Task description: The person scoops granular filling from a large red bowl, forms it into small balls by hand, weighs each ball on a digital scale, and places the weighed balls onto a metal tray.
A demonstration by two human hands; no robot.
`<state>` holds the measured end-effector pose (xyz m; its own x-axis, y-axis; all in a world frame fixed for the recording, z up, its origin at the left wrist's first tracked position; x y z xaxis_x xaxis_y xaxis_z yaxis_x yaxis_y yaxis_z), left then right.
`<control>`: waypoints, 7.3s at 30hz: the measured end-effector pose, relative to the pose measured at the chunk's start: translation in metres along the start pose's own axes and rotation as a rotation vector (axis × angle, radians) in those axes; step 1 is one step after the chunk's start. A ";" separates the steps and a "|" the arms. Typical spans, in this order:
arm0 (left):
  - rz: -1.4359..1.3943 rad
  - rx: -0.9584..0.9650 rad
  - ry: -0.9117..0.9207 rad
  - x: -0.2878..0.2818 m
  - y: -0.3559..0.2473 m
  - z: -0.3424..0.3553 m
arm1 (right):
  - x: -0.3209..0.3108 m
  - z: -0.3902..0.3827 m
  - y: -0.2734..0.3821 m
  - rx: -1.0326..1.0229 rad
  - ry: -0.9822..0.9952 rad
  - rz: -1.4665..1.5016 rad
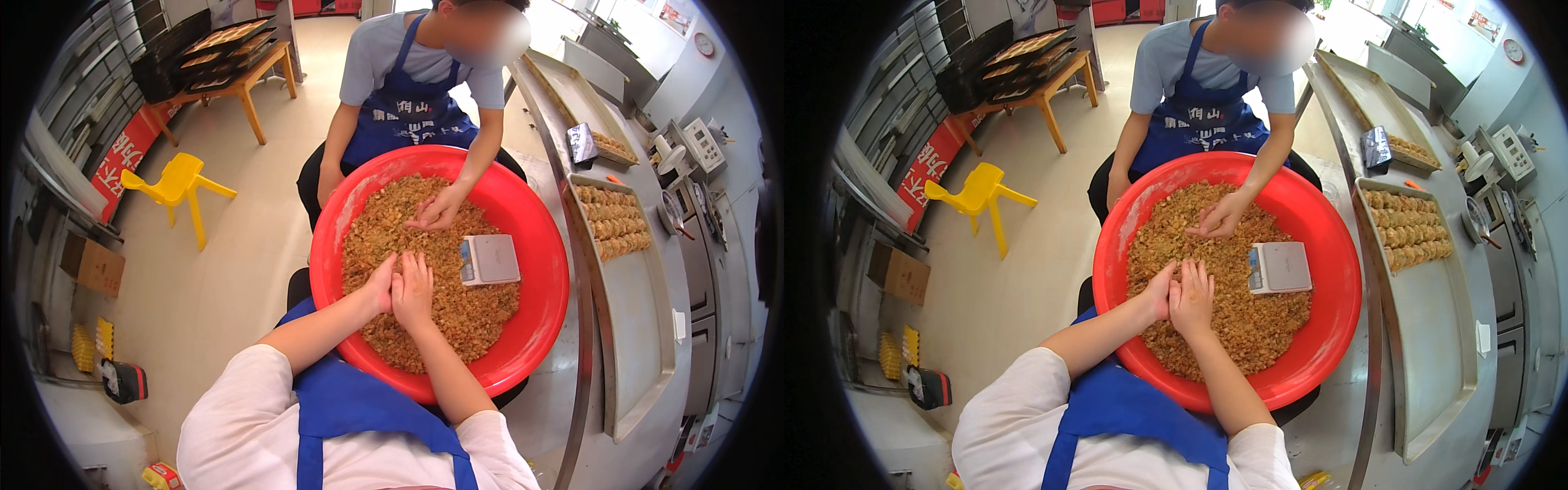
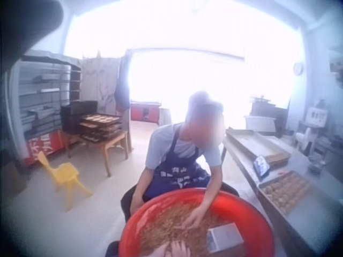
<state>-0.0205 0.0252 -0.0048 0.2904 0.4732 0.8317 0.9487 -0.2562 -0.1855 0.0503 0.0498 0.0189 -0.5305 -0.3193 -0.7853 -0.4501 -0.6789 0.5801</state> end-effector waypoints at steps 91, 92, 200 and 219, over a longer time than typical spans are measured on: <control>0.021 -0.017 0.019 -0.007 0.002 0.012 | -0.038 -0.004 0.005 -0.106 -0.241 0.196; 0.001 0.000 -0.013 -0.004 0.002 0.010 | -0.039 -0.002 0.001 -0.110 -0.250 0.196; 0.603 0.192 0.102 0.020 -0.006 0.001 | -0.048 -0.002 -0.052 0.260 0.091 0.988; 0.835 0.153 0.081 0.030 -0.003 -0.005 | -0.052 -0.002 -0.085 0.317 -0.023 0.845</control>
<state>-0.0157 0.0361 0.0230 0.8977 0.1163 0.4249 0.4359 -0.3747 -0.8183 0.1177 0.1224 0.0102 -0.7871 -0.6132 -0.0675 -0.0786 -0.0089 0.9969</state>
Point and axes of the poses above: each hand's wrist, its own z-axis towards the middle knuckle, its own x-axis out of the palm, y = z × x, the point moved 4 cm from there along z, towards the middle knuckle, and after that the axes turned 10 degrees about y, right-handed, at the moved point
